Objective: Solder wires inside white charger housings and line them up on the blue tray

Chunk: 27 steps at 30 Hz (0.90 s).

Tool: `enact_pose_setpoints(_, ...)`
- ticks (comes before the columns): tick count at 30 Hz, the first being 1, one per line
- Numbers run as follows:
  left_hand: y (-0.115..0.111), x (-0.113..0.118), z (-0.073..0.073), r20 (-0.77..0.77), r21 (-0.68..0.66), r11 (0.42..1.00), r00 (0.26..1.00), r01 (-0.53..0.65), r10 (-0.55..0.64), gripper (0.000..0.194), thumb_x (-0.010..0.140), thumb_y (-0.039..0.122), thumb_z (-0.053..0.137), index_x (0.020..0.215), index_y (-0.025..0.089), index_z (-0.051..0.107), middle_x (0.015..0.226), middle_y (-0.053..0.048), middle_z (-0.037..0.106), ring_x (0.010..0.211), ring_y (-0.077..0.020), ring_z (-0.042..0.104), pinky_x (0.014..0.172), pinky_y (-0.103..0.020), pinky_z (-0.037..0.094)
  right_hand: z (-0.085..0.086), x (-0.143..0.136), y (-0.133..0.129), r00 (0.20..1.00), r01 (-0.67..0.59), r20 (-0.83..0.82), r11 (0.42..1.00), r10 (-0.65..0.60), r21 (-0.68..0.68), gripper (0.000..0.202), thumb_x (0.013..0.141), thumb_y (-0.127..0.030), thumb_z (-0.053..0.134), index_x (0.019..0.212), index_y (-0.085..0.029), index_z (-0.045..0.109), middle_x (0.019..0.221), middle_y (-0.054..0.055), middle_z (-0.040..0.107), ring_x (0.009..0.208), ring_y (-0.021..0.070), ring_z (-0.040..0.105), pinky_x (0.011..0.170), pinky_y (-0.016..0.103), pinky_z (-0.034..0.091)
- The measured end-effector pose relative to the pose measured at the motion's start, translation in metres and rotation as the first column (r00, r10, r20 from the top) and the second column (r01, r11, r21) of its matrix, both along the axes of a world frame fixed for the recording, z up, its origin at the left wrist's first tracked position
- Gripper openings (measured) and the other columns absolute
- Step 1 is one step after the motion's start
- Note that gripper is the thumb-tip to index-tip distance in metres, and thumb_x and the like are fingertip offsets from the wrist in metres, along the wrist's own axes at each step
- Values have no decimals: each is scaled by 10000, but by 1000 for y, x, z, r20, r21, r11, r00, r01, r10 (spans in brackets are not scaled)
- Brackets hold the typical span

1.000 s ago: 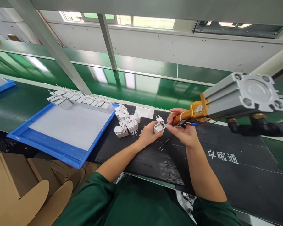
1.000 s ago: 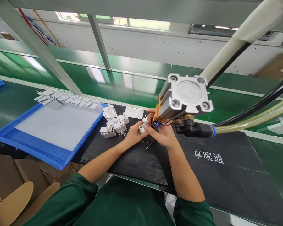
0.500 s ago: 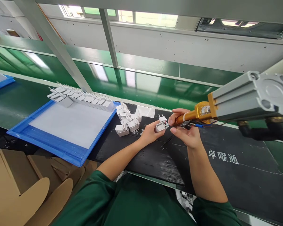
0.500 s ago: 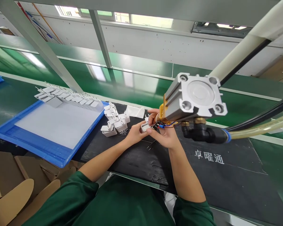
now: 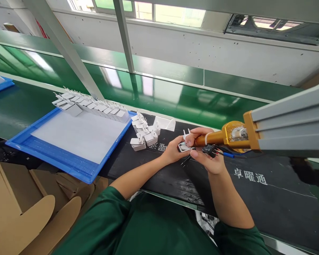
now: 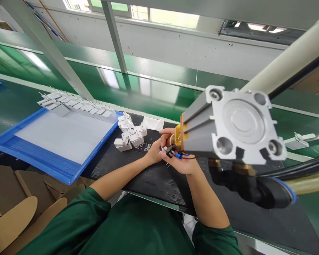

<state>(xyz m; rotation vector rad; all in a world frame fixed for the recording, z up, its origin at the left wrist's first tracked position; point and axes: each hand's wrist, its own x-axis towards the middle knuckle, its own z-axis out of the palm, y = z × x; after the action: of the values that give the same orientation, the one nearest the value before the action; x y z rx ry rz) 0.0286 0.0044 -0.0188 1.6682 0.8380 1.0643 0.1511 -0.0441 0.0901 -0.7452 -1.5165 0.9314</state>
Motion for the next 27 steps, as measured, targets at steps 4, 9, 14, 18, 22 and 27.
enact_pose_setpoints(4,-1,0,0,33,24,1000,999,1,-2,437,753,447,725,1057,165,586,985,-52,692,901,-188,641,808,-287,514,-3,1,2,1000,11,-10,1000,-12,-16,414,797,-373,726,1169,-283,568,869,28,627,748,189,602,663,362,543)
enact_pose_setpoints(9,-2,0,4,16,16,1000,1000,24,-24,439,750,384,732,1101,164,585,1021,-61,703,983,-214,656,849,-298,519,-6,2,2,1000,9,-18,1000,-9,-19,414,798,-377,718,1173,-283,570,892,40,636,812,212,622,686,378,557)
enact_pose_setpoints(14,1,-3,10,-97,8,1000,995,-25,25,442,734,321,740,1124,168,600,1020,-50,704,959,-219,662,843,-309,521,-10,8,2,997,-32,-75,999,33,11,475,740,-419,756,1159,-285,578,882,37,623,808,224,612,690,397,548)
enact_pose_setpoints(18,9,-11,13,-205,9,996,975,-89,89,417,734,298,741,1116,164,640,1054,-73,694,963,-224,651,879,-327,508,-8,14,10,991,-63,-117,998,64,12,455,730,-444,753,1125,-272,606,822,27,600,786,218,584,689,393,522)
enact_pose_setpoints(22,17,-22,14,-237,-95,987,966,-127,102,427,723,290,744,1123,164,665,1071,-77,699,965,-223,646,873,-320,505,-2,24,20,992,-94,-88,995,96,18,438,739,-429,749,1125,-251,640,794,20,581,776,199,545,702,370,484)
enact_pose_setpoints(27,22,-30,19,28,-393,918,999,52,-45,520,715,440,730,1134,138,665,922,-60,721,788,-186,663,726,-283,525,-1,38,33,998,-39,-45,999,40,33,367,766,-353,743,1114,-276,656,819,11,594,748,171,532,664,325,465)
